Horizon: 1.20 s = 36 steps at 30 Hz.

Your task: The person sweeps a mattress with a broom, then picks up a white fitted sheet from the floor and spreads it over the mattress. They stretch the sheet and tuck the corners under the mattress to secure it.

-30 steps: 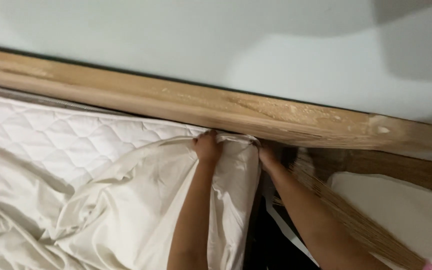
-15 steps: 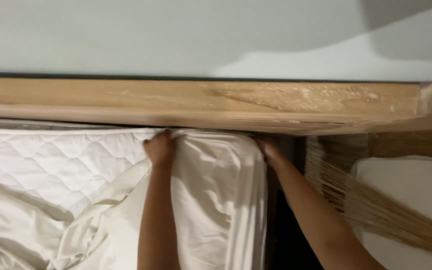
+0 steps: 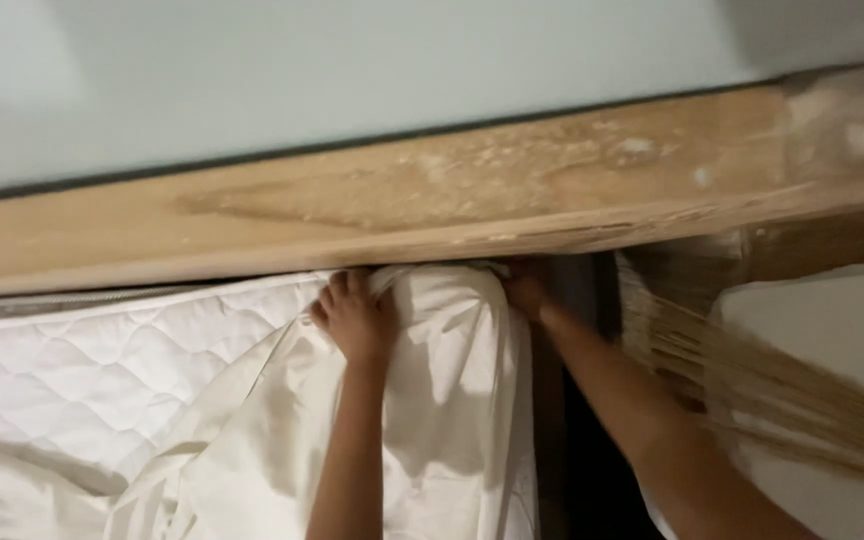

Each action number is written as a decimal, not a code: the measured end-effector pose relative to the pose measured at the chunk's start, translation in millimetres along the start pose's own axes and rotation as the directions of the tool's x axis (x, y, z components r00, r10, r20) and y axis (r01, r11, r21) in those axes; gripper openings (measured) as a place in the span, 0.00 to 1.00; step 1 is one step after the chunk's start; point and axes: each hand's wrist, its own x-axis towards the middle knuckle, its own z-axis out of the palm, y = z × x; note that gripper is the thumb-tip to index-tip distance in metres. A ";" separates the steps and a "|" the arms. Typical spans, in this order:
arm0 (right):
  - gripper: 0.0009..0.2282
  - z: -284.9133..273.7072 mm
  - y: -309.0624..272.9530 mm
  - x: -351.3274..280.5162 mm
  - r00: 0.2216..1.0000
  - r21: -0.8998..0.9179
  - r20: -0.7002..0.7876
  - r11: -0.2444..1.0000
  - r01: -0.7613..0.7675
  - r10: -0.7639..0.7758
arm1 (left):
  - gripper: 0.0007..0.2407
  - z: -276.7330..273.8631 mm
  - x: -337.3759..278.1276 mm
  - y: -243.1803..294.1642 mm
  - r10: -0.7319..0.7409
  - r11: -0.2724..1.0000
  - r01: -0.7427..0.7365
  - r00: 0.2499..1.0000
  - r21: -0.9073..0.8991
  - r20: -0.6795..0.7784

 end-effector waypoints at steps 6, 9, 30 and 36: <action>0.23 6.3 3.1 0.3 0.828 -0.502 -0.264 0.803 0.321 -0.496 | 0.18 10.1 -19.9 36.5 0.108 0.993 -0.115 0.984 -0.041 -0.141; 0.24 4.4 -8.3 2.1 0.830 -0.500 -0.312 0.823 0.271 -0.463 | 0.16 12.6 -15.1 45.0 0.062 0.995 -0.076 0.982 -0.068 -0.179; 0.37 -21.6 -97.1 -55.5 0.938 -0.217 -0.299 0.970 0.111 -0.175 | 0.21 -6.6 13.8 -46.1 -0.031 0.919 0.107 0.979 0.381 -0.199; 0.36 -10.6 -81.3 -61.1 0.902 -0.098 -0.426 0.995 0.032 -0.071 | 0.24 -9.5 -89.3 74.0 0.293 0.947 -0.293 0.956 -0.129 -0.017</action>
